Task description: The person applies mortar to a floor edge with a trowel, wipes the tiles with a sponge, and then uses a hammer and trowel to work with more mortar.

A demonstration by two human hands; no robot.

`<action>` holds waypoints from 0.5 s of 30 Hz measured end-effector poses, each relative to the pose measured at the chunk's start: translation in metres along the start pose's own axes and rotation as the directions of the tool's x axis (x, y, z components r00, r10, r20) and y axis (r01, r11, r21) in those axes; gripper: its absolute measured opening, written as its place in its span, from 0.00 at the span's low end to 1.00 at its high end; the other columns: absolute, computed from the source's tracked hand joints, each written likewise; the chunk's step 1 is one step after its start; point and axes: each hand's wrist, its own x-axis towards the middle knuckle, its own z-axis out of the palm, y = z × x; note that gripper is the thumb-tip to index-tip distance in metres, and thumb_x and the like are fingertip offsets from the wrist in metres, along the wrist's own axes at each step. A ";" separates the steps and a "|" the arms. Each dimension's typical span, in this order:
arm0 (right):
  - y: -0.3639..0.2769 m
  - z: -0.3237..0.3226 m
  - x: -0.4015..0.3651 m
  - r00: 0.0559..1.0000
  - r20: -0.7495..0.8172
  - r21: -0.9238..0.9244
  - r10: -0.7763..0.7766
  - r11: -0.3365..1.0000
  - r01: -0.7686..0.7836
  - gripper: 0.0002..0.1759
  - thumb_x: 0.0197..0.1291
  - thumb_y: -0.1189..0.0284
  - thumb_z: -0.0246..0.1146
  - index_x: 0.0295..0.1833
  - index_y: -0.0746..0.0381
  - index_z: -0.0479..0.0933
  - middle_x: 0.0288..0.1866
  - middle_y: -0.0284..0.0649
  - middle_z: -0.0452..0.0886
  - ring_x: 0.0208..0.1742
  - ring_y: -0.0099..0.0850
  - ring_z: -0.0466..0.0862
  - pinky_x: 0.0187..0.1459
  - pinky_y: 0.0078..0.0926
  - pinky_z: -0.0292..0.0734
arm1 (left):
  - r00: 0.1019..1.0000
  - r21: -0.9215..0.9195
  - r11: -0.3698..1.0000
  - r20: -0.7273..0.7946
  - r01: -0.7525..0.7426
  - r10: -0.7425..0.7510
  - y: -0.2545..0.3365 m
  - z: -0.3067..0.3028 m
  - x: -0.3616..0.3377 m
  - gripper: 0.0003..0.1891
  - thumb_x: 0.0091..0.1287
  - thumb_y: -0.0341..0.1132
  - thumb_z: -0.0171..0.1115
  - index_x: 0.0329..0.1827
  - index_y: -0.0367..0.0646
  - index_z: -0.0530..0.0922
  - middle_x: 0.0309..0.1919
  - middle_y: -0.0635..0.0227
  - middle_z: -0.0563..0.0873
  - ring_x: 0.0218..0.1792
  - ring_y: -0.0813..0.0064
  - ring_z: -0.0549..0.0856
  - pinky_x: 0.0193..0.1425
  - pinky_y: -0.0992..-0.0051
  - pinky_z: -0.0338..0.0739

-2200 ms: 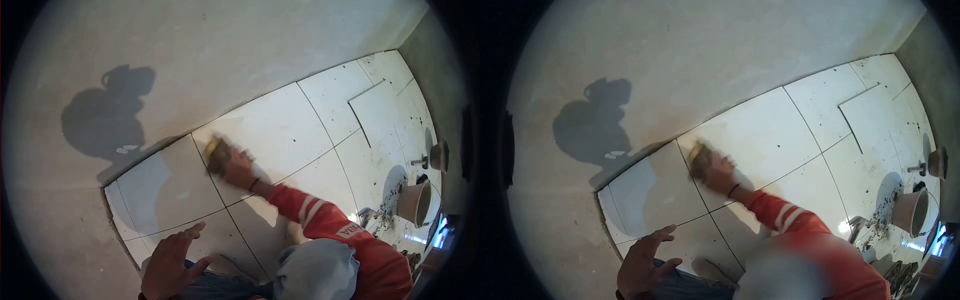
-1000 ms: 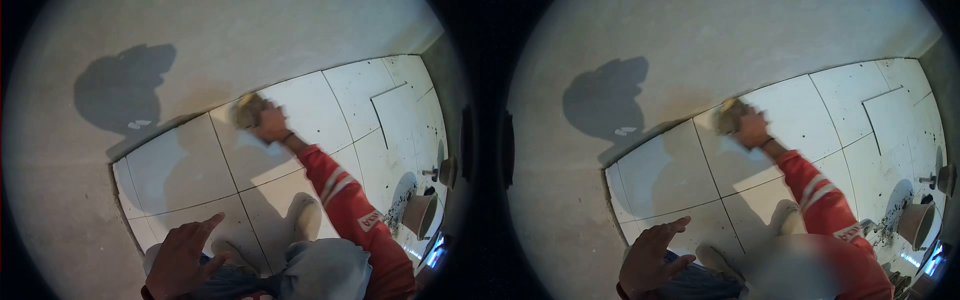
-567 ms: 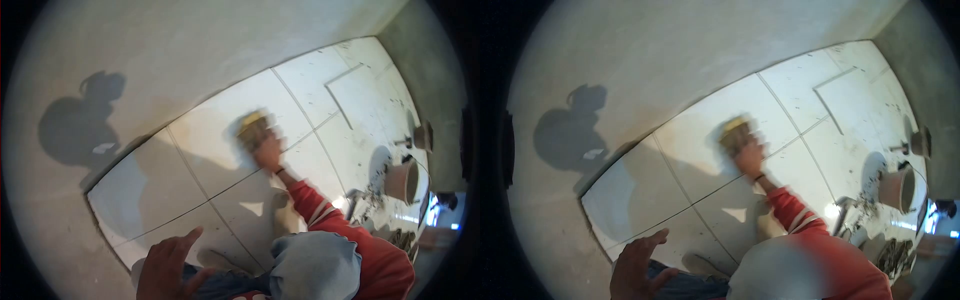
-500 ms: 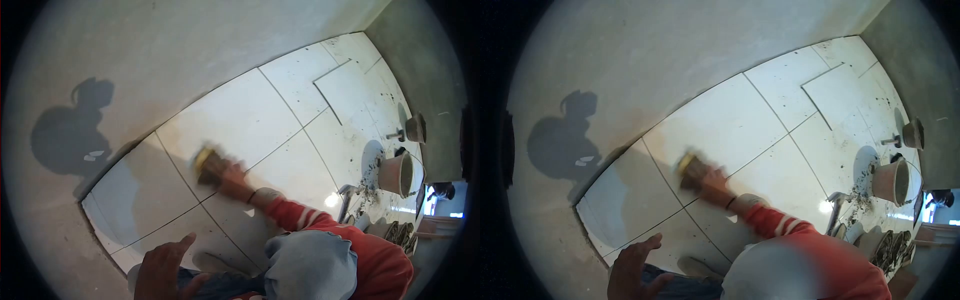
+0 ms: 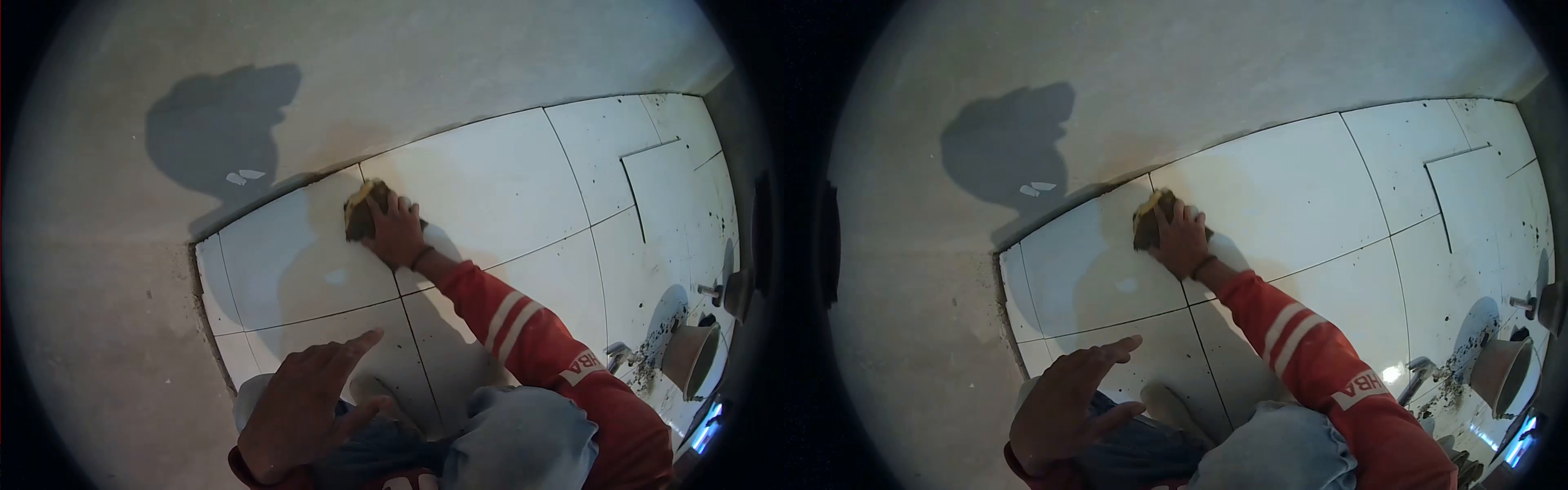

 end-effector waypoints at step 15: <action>-0.012 -0.011 -0.182 0.950 0.279 0.089 -0.137 0.989 0.116 0.54 0.47 0.47 0.76 0.78 0.54 0.65 0.65 0.60 0.70 0.66 0.55 0.72 0.61 0.57 0.67 | 0.993 -0.065 0.992 0.062 0.104 -0.100 -0.006 -0.011 -0.009 0.37 0.65 0.47 0.74 0.75 0.47 0.70 0.64 0.61 0.83 0.63 0.58 0.82 0.68 0.60 0.75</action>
